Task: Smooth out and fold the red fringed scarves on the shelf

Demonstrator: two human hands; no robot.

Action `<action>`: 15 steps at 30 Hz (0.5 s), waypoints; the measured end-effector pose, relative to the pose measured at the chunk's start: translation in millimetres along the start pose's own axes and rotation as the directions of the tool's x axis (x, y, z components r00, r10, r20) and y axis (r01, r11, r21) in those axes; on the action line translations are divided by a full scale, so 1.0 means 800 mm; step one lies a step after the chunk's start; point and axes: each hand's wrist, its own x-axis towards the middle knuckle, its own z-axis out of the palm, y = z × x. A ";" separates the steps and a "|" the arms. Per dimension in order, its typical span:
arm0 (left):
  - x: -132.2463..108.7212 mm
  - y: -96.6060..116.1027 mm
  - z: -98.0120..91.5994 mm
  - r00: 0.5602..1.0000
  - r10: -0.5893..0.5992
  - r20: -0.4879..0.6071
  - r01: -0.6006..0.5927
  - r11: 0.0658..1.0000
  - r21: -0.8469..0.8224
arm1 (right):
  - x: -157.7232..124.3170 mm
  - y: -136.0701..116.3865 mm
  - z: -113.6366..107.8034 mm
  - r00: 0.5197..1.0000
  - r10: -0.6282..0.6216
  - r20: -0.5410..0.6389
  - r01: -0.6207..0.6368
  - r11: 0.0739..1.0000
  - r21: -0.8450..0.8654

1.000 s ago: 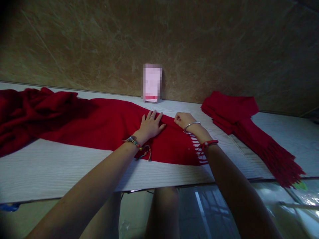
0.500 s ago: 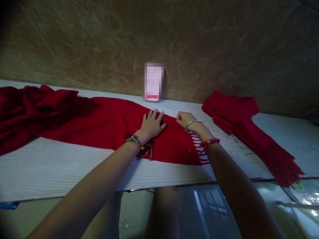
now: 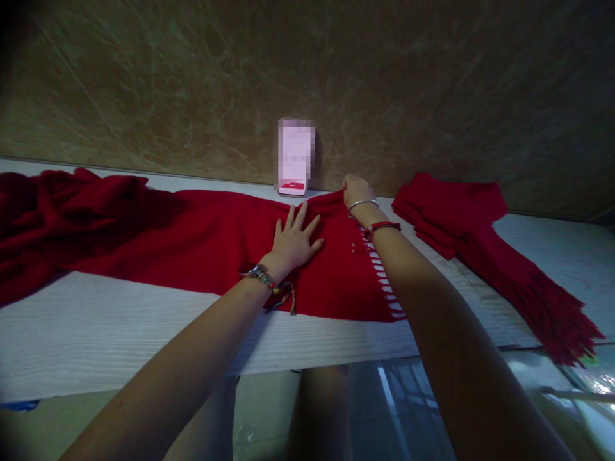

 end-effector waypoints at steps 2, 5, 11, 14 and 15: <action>0.001 0.001 -0.002 0.999 -0.003 0.052 0.003 1.000 0.002 | -0.001 0.003 0.017 0.996 -0.092 0.023 0.092 0.995 -0.025; 0.001 0.001 -0.004 0.994 -0.014 0.106 0.014 1.000 0.006 | -0.008 0.011 0.033 0.986 -0.148 0.071 0.150 0.988 -0.031; 0.000 0.002 -0.008 0.993 -0.033 0.115 0.032 0.999 0.006 | -0.044 0.034 0.022 0.982 -0.170 0.085 0.167 0.985 0.036; 0.000 0.002 -0.009 0.989 -0.057 0.138 0.056 0.998 0.018 | -0.081 0.036 0.016 0.950 -0.242 0.198 0.235 0.970 0.059; 0.000 0.002 -0.009 0.987 -0.069 0.142 0.067 0.998 0.022 | -0.095 0.035 0.015 0.935 -0.237 0.264 0.232 0.971 0.049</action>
